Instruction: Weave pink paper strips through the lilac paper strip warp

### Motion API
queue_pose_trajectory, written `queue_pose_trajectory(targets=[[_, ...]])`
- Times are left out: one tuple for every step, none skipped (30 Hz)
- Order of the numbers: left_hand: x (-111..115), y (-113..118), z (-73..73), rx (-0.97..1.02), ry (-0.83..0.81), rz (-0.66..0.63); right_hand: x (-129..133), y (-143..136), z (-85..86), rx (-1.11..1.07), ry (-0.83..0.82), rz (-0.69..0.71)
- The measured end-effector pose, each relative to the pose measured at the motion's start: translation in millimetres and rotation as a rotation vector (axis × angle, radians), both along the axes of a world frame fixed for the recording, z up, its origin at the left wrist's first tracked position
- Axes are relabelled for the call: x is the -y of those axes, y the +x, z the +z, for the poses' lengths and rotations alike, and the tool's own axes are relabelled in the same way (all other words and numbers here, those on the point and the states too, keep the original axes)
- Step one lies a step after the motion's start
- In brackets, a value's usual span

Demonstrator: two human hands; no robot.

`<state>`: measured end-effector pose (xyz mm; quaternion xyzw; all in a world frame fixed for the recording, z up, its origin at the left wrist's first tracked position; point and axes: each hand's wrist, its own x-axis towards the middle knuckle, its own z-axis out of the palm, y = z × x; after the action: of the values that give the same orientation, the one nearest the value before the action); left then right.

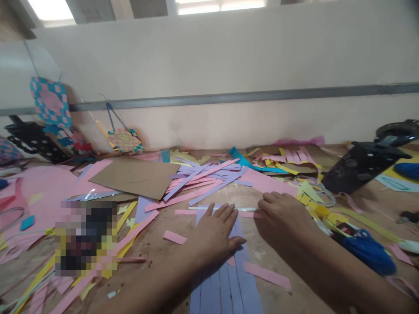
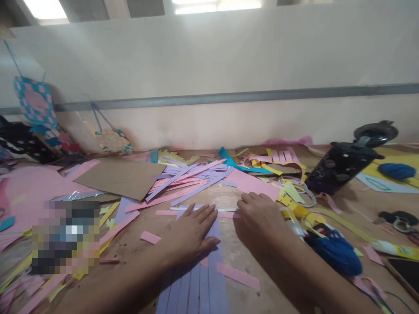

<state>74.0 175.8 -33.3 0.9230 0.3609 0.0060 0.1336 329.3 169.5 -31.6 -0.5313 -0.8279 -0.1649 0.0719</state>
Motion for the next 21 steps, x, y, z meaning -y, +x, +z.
queue_pose_trajectory(targets=[[-1, 4, -0.8, 0.002, -0.004, -0.001, 0, 0, -0.5, 0.001, -0.002, -0.008], [-1, 7, -1.7, 0.004, 0.005, 0.003, 0, 1, -0.8, 0.001, -0.004, -0.013], [-1, 9, -2.6, 0.009, 0.021, 0.005, -1, 1, -0.8, 0.001, -0.007, -0.018], [-1, 10, -3.7, 0.015, 0.039, 0.003, -1, 2, -0.3, 0.002, -0.012, -0.02], [-1, 9, -5.1, 0.025, 0.057, -0.002, -1, 2, 0.7, 0.004, -0.019, -0.02], [-1, 9, -6.5, 0.034, 0.072, -0.008, -2, 3, 2.2, 0.008, -0.029, -0.017], [-1, 8, -8.0, 0.044, 0.083, -0.011, -3, 4, 3.9, 0.011, -0.041, -0.012], [-1, 7, -9.4, 0.053, 0.092, -0.011, -3, 5, 5.5, 0.014, -0.054, -0.007], [-1, 7, -10.6, 0.062, 0.099, -0.01, -4, 7, 6.9, 0.014, -0.064, -0.006], [-1, 7, -11.6, 0.07, 0.11, -0.004, -4, 8, 7.9, 0.013, -0.072, -0.004], [-2, 7, -12.3, 0.078, 0.122, 0.002, -4, 9, 8.4, 0.01, -0.077, -0.004], [-2, 8, -12.7, 0.085, 0.134, 0.007, -4, 10, 8.6, 0.004, -0.082, -0.006], [-3, 8, -12.9, 0.091, 0.146, 0.011, -3, 11, 8.7, -0.004, -0.085, -0.008], [-4, 9, -12.8, 0.094, 0.158, 0.013, -1, 13, 9.2, -0.015, -0.086, -0.012], [-5, 10, -12.8, 0.094, 0.168, 0.014, 1, 16, 10.6, -0.03, -0.085, -0.018], [-6, 11, -12.7, 0.092, 0.177, 0.012, 5, 21, 13.3, -0.046, -0.083, -0.027], [-7, 12, -12.7, 0.087, 0.186, 0.008, 11, 27, 17.5, -0.062, -0.08, -0.041], [-9, 13, -12.9, 0.081, 0.196, 0.002, 19, 35, 23.3, -0.078, -0.075, -0.061], [-10, 14, -13.2, 0.078, 0.209, -0.005, 30, 45, 30.4, -0.092, -0.072, -0.087], [-11, 15, -13.6, 0.07, 0.227, -0.007, 44, 55, 38.3, -0.106, -0.07, -0.117], [-13, 16, -14.1, 0.065, 0.245, -0.008, 60, 67, 46.4, -0.119, -0.07, -0.151]])
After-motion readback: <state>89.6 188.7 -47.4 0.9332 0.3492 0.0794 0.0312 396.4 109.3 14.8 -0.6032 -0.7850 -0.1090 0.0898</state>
